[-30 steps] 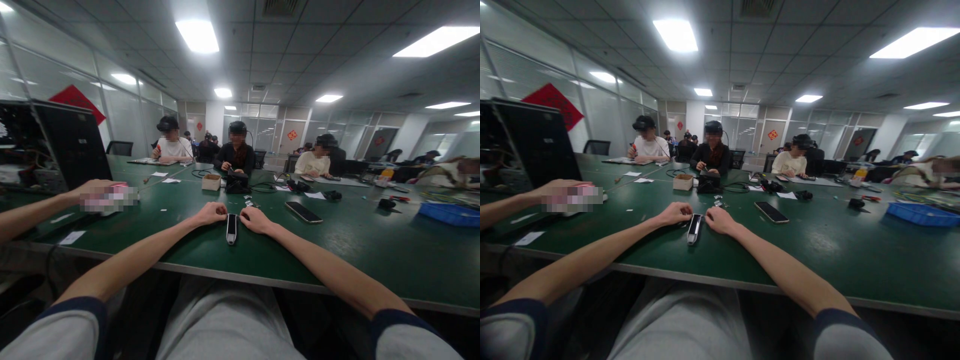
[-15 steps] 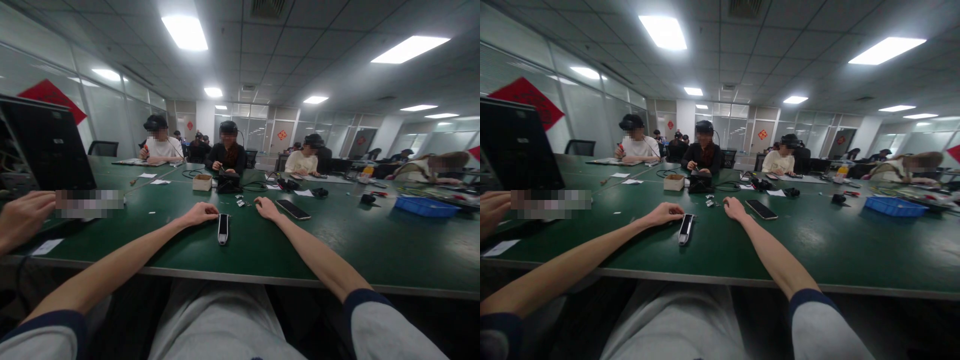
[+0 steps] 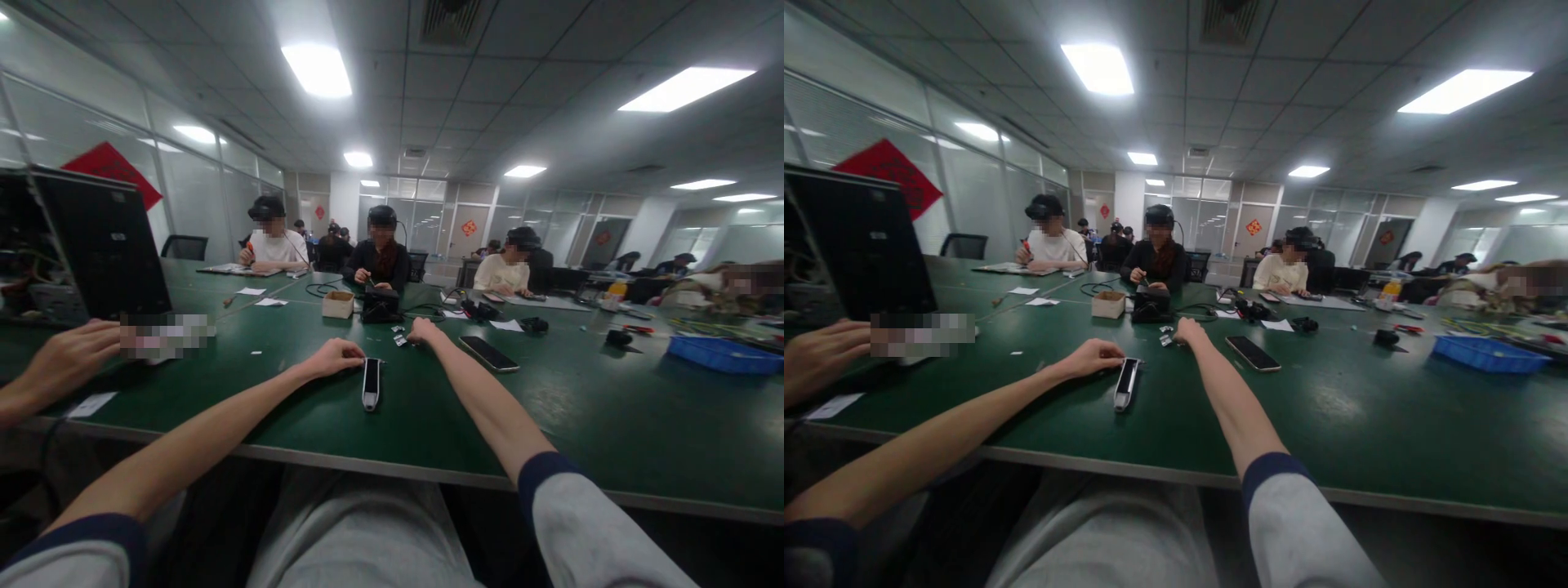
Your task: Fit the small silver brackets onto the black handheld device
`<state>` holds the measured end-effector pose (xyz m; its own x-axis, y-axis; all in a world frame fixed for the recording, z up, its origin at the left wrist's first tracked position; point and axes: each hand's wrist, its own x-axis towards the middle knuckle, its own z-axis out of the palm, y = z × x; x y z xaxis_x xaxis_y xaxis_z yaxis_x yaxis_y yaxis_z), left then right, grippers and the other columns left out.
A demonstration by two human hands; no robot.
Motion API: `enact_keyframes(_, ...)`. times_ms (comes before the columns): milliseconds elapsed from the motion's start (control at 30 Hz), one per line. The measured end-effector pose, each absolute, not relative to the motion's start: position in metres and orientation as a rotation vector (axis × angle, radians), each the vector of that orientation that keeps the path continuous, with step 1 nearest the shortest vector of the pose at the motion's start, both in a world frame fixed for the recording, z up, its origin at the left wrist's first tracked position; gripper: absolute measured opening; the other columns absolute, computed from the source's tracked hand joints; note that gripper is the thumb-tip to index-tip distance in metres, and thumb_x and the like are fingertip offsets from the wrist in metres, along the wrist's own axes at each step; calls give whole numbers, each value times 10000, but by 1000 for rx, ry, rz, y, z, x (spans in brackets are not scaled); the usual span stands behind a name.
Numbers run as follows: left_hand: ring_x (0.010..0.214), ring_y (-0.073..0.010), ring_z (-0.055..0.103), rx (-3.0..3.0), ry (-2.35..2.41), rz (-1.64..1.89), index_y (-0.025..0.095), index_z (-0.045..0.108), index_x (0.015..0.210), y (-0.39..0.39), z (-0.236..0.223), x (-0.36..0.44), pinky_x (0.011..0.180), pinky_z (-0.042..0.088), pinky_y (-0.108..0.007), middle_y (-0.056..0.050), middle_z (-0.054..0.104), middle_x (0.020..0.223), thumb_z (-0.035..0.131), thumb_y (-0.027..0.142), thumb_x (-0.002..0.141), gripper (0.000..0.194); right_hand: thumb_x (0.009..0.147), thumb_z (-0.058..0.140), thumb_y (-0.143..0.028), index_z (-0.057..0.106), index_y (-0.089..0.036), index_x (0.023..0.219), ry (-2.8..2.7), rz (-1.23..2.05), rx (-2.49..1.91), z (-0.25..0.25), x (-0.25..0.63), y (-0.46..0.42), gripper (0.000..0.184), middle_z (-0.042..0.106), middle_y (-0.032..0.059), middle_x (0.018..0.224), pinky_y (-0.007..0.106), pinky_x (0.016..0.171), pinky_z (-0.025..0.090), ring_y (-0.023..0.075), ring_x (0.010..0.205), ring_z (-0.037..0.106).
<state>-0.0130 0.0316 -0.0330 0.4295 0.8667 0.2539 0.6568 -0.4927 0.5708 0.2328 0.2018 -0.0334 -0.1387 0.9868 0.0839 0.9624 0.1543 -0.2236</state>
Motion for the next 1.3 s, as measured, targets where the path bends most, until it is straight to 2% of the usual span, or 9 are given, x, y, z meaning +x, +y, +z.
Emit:
enact_keyframes(100,760,-171,602,2301,1282,764,158,678,921,32,-35,-13,715,449,-253,-34,691,864,589,469,740,371,530,786,-246,606,-87,1060,-2164,156,-2002,-34,225,204,583,548,214,1132,311,767,477,277,987,580)
enact_keyframes(167,744,-166,589,2290,1264,780,168,680,912,30,-34,-13,710,439,-253,-26,693,857,596,472,740,360,529,787,-216,591,-85,1086,-2143,157,-2044,-33,222,206,606,540,218,1144,310,765,481,279,998,576)
enact_keyframes(333,743,-155,567,2239,1235,790,220,685,876,22,-28,-9,720,416,-251,17,694,848,612,462,735,290,552,773,-184,586,-85,1100,-2143,153,-2067,-29,220,210,587,541,217,1144,324,772,484,293,1014,572)
enact_keyframes(533,760,-162,582,2215,1294,763,189,681,890,19,-25,-7,730,420,-250,-13,694,866,620,386,748,251,567,755,-182,624,-106,1036,-2168,162,-2055,-33,222,214,493,559,195,1117,317,781,482,273,998,581)
enact_keyframes(800,737,-147,581,2249,1298,773,206,676,891,22,-30,-9,688,427,-223,7,697,848,607,412,754,257,588,727,-224,593,-101,1093,-2202,158,-2057,-34,227,212,537,562,199,1106,304,729,487,271,966,592)
enact_keyframes(1100,736,-163,610,2292,1325,776,145,651,906,27,-33,-10,677,456,-238,-40,685,832,604,431,735,337,633,700,-173,571,-155,1118,-2317,-24,-1948,-30,224,198,502,522,177,1184,337,832,436,281,1079,528)
enact_keyframes(1300,759,-161,594,2267,1301,784,184,653,889,26,-34,-12,711,440,-239,-13,685,846,601,428,751,286,703,643,-172,547,-149,1157,-2390,-120,-1891,-28,217,194,464,508,190,1203,368,873,406,292,1122,492)
